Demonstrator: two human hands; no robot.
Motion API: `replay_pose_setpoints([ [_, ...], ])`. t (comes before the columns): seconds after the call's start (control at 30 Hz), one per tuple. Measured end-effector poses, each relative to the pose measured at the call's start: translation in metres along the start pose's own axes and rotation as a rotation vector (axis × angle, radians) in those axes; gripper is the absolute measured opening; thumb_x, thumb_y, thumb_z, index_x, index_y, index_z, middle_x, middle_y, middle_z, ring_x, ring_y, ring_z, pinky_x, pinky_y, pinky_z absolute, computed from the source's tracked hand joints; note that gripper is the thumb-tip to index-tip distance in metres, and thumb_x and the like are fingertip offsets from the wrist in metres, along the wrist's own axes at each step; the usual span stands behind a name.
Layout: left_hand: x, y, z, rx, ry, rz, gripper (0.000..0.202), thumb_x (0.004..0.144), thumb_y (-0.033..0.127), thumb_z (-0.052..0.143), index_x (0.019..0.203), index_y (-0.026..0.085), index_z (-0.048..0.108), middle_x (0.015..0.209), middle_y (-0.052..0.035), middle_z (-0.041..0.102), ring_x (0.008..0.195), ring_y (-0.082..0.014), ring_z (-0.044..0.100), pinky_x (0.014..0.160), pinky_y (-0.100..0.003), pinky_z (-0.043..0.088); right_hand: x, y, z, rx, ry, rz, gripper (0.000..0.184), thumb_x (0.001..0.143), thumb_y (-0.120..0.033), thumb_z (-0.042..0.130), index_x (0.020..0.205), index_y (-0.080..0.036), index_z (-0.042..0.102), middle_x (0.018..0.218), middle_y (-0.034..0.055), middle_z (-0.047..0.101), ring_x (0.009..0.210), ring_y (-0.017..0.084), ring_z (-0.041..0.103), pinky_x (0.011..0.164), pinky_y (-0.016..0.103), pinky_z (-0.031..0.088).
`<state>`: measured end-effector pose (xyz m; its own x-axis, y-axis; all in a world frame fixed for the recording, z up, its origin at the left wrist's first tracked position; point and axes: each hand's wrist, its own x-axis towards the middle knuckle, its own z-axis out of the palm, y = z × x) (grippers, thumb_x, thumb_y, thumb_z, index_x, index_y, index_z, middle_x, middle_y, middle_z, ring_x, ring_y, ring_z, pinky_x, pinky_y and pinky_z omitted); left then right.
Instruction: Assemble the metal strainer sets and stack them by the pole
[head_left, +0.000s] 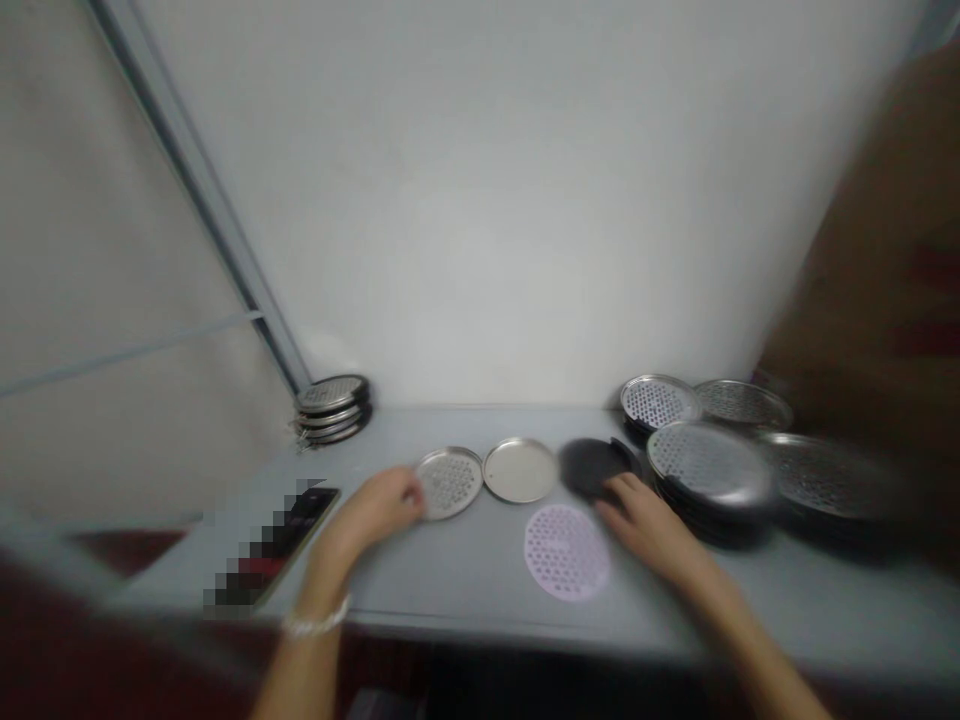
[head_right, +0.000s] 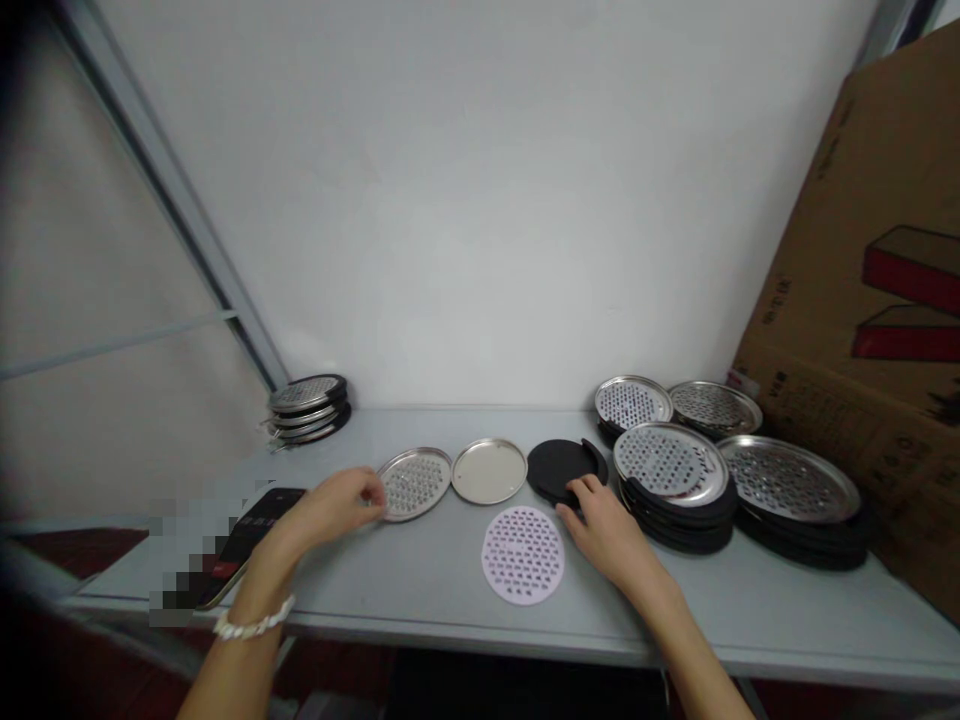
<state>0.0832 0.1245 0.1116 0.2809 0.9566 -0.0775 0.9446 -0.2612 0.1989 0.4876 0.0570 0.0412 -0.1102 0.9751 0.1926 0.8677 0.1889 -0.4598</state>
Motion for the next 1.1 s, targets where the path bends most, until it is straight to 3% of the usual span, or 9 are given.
replay_pose_setpoints([
  [0.17, -0.005, 0.010, -0.003, -0.122, -0.195, 0.113, 0.016, 0.074, 0.026, 0.065, 0.079, 0.022, 0.080, 0.076, 0.0006, 0.078, 0.076, -0.0187, 0.071, 0.068, -0.023, 0.045, 0.000, 0.000, -0.001, 0.012, -0.001, -0.005, 0.036, 0.099, -0.036, 0.046, 0.124, -0.015, 0.063, 0.125, 0.0165, 0.062, 0.115, 0.030, 0.063, 0.102, 0.039, 0.047],
  [0.3, 0.000, 0.007, 0.000, -0.050, -0.099, 0.015, 0.017, 0.080, 0.026, 0.062, 0.080, 0.021, 0.077, 0.080, -0.0014, 0.078, 0.080, -0.0196, 0.071, 0.070, -0.024, 0.044, 0.000, -0.001, -0.002, 0.003, -0.002, 0.001, 0.035, 0.099, -0.035, 0.046, 0.123, -0.015, 0.063, 0.125, 0.0166, 0.062, 0.114, 0.031, 0.064, 0.101, 0.040, 0.048],
  [0.47, 0.009, -0.006, 0.009, 0.048, 0.051, -0.186, 0.026, 0.088, 0.027, 0.056, 0.108, 0.018, 0.071, 0.103, -0.0124, 0.077, 0.094, -0.0263, 0.070, 0.079, -0.030, 0.045, 0.000, -0.001, -0.001, -0.008, 0.009, 0.007, 0.034, 0.099, -0.035, 0.047, 0.123, -0.015, 0.063, 0.126, 0.0161, 0.062, 0.114, 0.030, 0.064, 0.101, 0.038, 0.047],
  [0.67, 0.012, -0.012, 0.016, 0.064, 0.010, -0.222, 0.021, 0.085, 0.030, 0.064, 0.103, 0.022, 0.069, 0.098, -0.0081, 0.078, 0.091, -0.0245, 0.072, 0.075, -0.028, 0.045, -0.001, -0.002, -0.001, -0.009, 0.014, 0.005, 0.033, 0.099, -0.035, 0.048, 0.121, -0.015, 0.064, 0.124, 0.0156, 0.063, 0.112, 0.030, 0.065, 0.100, 0.038, 0.048],
  [1.1, 0.017, -0.018, 0.024, 0.037, 0.005, -0.218, 0.019, 0.081, 0.029, 0.069, 0.097, 0.020, 0.062, 0.094, -0.0058, 0.075, 0.085, -0.0210, 0.069, 0.067, -0.025, 0.040, 0.000, -0.002, -0.001, -0.004, 0.021, 0.001, 0.033, 0.098, -0.035, 0.048, 0.121, -0.016, 0.064, 0.123, 0.0151, 0.063, 0.112, 0.030, 0.065, 0.099, 0.039, 0.049],
])
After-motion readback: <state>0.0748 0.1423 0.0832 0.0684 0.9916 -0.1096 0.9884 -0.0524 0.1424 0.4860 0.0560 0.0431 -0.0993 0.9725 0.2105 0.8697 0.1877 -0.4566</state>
